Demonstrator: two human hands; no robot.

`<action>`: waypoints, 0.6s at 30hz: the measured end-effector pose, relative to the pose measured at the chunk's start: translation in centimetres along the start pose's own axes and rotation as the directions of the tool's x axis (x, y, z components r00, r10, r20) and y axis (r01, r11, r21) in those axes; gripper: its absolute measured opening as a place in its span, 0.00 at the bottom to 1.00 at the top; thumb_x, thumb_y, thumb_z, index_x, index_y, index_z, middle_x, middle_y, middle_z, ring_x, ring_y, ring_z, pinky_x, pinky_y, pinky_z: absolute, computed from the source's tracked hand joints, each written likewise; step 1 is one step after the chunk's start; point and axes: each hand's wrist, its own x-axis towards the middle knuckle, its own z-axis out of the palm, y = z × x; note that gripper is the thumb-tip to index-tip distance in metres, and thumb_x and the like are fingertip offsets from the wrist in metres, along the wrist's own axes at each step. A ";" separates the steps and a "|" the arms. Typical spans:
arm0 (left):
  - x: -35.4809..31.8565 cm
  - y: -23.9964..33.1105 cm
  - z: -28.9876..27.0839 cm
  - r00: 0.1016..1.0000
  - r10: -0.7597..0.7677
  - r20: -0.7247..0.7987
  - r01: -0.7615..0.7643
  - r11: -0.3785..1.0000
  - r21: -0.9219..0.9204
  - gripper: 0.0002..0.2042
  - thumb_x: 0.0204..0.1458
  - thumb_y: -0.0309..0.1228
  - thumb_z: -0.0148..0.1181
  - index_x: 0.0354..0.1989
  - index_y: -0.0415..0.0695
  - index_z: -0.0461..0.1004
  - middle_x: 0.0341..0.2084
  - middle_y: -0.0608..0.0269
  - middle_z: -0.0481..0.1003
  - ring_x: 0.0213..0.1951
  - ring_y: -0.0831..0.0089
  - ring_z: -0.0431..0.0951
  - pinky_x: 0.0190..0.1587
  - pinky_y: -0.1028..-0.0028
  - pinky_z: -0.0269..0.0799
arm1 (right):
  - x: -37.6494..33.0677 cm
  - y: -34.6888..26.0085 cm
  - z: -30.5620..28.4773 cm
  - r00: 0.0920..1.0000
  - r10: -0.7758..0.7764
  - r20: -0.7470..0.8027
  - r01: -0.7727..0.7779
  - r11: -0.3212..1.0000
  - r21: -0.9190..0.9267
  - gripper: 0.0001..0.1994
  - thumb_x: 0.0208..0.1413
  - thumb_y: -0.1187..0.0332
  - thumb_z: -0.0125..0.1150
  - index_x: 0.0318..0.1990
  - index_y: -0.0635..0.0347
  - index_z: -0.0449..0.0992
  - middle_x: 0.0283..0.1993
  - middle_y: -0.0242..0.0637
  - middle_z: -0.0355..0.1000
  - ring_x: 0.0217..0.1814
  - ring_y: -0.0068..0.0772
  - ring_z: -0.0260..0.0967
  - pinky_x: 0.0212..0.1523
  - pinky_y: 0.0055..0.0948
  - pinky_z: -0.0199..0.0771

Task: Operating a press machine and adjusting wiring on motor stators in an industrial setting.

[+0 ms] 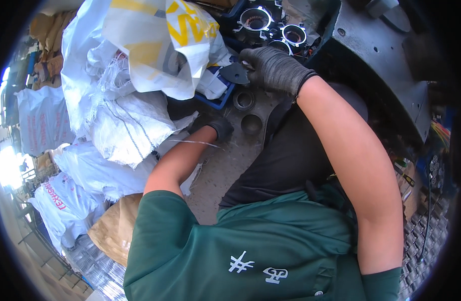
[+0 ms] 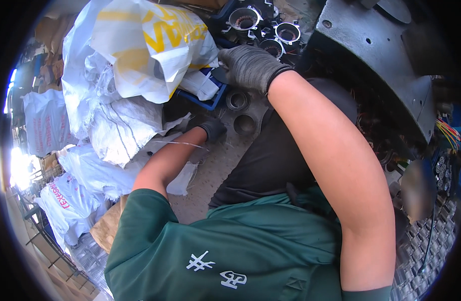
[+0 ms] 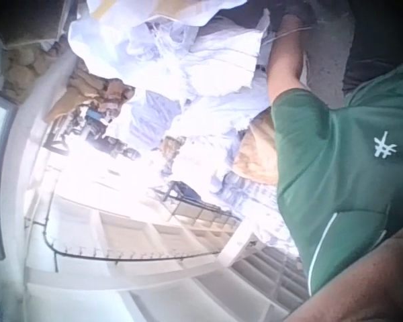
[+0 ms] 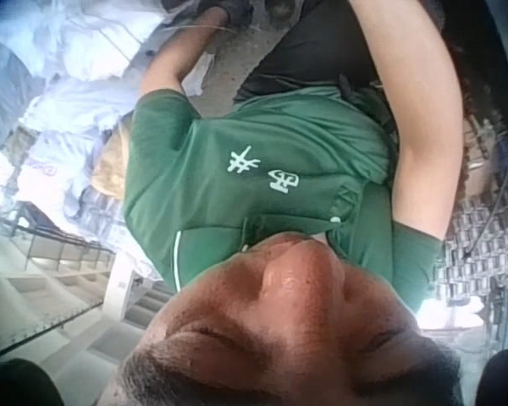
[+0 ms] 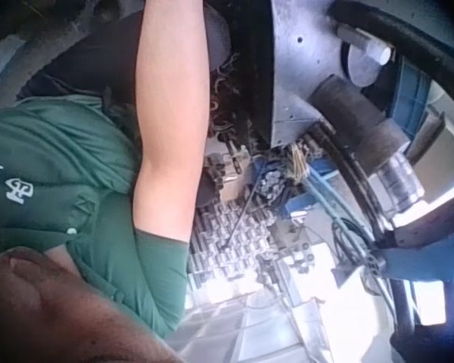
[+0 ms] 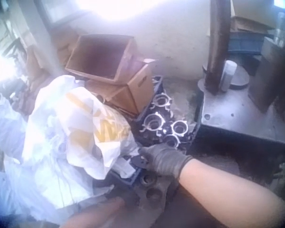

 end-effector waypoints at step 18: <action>-2.0 0.2 12.0 0.700 -0.619 -0.357 -0.042 0.463 -0.885 0.33 0.55 0.41 0.66 0.68 0.38 0.71 0.64 0.40 0.73 0.66 0.46 0.73 0.70 0.58 0.65 | 0.3 -0.8 1.0 0.994 -0.066 0.090 0.074 0.994 -0.086 0.17 0.62 0.59 0.63 0.54 0.56 0.80 0.47 0.52 0.81 0.53 0.54 0.80 0.55 0.49 0.79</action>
